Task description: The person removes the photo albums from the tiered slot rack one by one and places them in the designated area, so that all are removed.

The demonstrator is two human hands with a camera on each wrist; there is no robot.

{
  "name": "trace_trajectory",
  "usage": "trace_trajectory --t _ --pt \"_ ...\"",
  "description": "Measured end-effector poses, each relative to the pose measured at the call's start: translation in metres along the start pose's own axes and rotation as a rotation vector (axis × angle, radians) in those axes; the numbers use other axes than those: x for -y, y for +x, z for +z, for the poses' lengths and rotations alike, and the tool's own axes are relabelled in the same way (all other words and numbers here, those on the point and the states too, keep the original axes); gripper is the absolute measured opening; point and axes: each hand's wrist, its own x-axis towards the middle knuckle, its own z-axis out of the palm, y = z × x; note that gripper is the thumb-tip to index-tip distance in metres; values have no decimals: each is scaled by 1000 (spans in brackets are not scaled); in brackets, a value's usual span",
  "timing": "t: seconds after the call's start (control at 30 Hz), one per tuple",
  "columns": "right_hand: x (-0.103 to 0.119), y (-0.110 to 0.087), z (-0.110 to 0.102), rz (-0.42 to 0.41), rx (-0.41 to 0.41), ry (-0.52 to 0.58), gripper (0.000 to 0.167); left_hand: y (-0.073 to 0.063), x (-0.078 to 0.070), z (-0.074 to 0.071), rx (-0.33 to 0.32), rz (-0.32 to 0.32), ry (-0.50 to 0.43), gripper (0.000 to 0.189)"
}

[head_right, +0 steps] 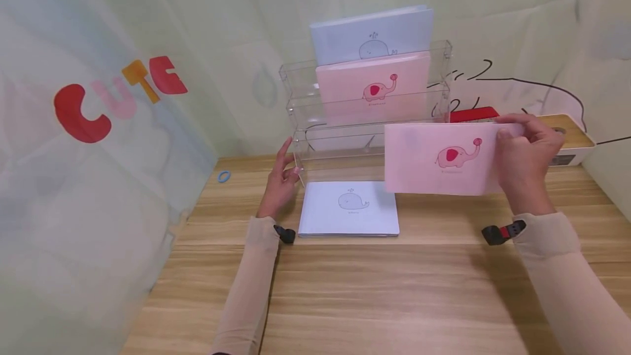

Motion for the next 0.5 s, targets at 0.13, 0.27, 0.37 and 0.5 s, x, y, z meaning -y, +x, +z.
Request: trace_trajectory --t 0.13,0.27,0.37,0.5 --pt "-2 0 -5 46 21 8 41 1 1 0 -2 21 -15 90" --pt "-4 -2 -8 89 41 106 39 1 3 0 -6 45 -28 90" --pt "-6 -3 -9 116 48 194 36 1 4 -1 -6 45 -27 90" --pt "-10 -1 -10 157 56 228 35 1 4 0 -4 38 -28 90"
